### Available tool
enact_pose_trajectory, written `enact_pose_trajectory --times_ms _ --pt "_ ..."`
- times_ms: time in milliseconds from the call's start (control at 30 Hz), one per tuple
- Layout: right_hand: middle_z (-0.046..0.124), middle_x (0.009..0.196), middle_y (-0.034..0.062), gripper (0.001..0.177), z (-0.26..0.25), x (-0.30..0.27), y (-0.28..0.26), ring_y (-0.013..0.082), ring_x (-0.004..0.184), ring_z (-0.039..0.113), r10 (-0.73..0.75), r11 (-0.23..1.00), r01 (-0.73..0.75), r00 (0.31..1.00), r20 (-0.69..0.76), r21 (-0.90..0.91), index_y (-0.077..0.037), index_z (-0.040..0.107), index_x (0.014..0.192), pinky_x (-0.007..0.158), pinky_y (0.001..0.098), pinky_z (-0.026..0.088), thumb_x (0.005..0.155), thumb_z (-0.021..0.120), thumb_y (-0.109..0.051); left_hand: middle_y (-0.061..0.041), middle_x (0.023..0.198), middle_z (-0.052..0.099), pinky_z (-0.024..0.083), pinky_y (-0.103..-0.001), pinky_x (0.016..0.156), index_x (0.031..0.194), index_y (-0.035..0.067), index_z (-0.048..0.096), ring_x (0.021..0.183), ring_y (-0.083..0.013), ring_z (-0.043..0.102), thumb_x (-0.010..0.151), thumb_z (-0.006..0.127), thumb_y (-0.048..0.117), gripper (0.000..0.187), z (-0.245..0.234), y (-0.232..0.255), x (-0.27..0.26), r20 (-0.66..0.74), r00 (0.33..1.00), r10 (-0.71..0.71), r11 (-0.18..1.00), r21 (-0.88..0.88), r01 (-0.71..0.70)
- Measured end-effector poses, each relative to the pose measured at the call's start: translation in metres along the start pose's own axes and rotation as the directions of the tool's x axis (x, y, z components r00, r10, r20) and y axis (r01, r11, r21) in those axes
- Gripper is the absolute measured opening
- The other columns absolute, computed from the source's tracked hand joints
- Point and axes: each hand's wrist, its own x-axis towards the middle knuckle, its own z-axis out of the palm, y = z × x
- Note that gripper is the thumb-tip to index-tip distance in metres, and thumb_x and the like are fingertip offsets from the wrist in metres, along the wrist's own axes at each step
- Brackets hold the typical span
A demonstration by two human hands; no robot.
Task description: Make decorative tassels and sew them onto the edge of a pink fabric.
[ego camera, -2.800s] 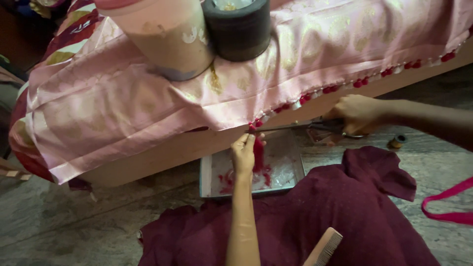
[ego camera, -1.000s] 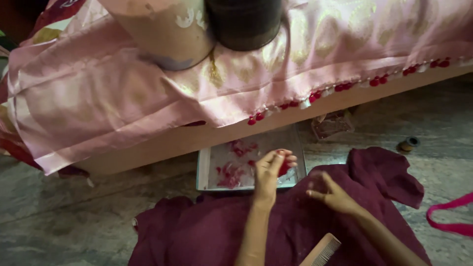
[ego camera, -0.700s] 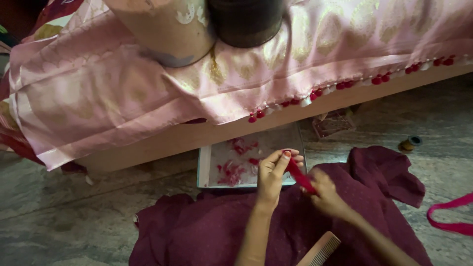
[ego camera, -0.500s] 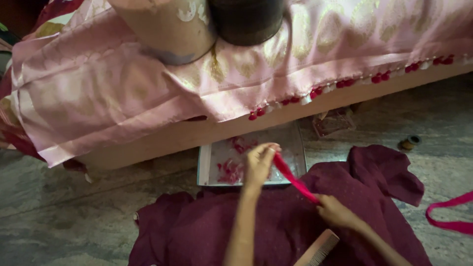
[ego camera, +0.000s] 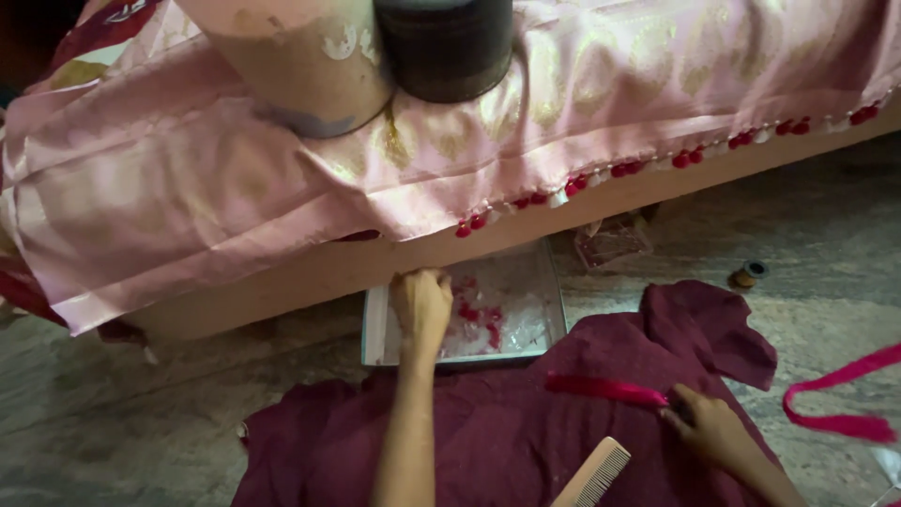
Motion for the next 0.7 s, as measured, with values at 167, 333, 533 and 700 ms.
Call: enact_pose_trajectory --times_ms 167,333,533,700 --pt "0.077 0.092 0.0157 0.033 -0.001 -0.007 -0.012 0.0359 0.086 0.075 -0.030 0.997 0.032 0.999 -0.025 0.076 -0.009 0.062 0.101 0.074 0.0478 0.058 0.085 0.072 -0.036 -0.018 0.094 0.077 0.055 -0.042 0.088 0.093 0.006 0.079 0.091 -0.0324 0.073 0.091 0.075 0.030 0.025 -0.018 0.016 0.025 0.201 0.899 -0.390 0.879 -0.209 0.429" --pt "0.073 0.107 0.0084 0.041 0.004 -0.011 -0.013 0.0325 0.100 0.072 -0.081 0.984 0.064 0.992 -0.094 -0.169 -0.014 0.059 0.117 0.083 0.0462 0.058 0.087 0.071 -0.039 -0.017 0.086 0.050 0.043 -0.043 0.094 0.087 -0.008 0.048 0.087 -0.0291 0.046 0.108 0.061 0.020 0.037 0.079 -0.050 0.019 0.280 0.948 -0.151 0.067 -0.954 0.293" --pt "0.061 0.129 0.0121 0.059 0.013 -0.040 -0.040 0.0332 0.121 0.056 -0.471 0.844 0.367 0.856 -0.213 -0.391 -0.018 0.061 0.131 0.107 0.0583 0.041 0.075 0.069 -0.033 -0.020 0.111 0.074 0.059 -0.041 0.093 0.124 0.004 0.056 0.100 -0.0291 0.074 0.104 0.051 0.024 0.029 -0.016 0.023 0.046 0.590 0.796 -0.138 -0.557 -0.710 0.430" --pt "0.063 0.127 0.0137 0.039 0.170 -0.047 0.052 0.0334 0.121 0.058 -0.853 0.507 0.798 0.518 -0.058 -0.325 -0.019 0.066 0.124 0.101 0.0530 0.044 0.086 0.060 -0.026 -0.023 0.113 0.072 0.059 -0.043 0.096 0.125 0.004 0.051 0.101 -0.0317 0.073 0.107 0.051 0.023 0.026 -0.001 0.008 0.040 0.571 0.815 -0.098 -0.569 -0.704 0.425"
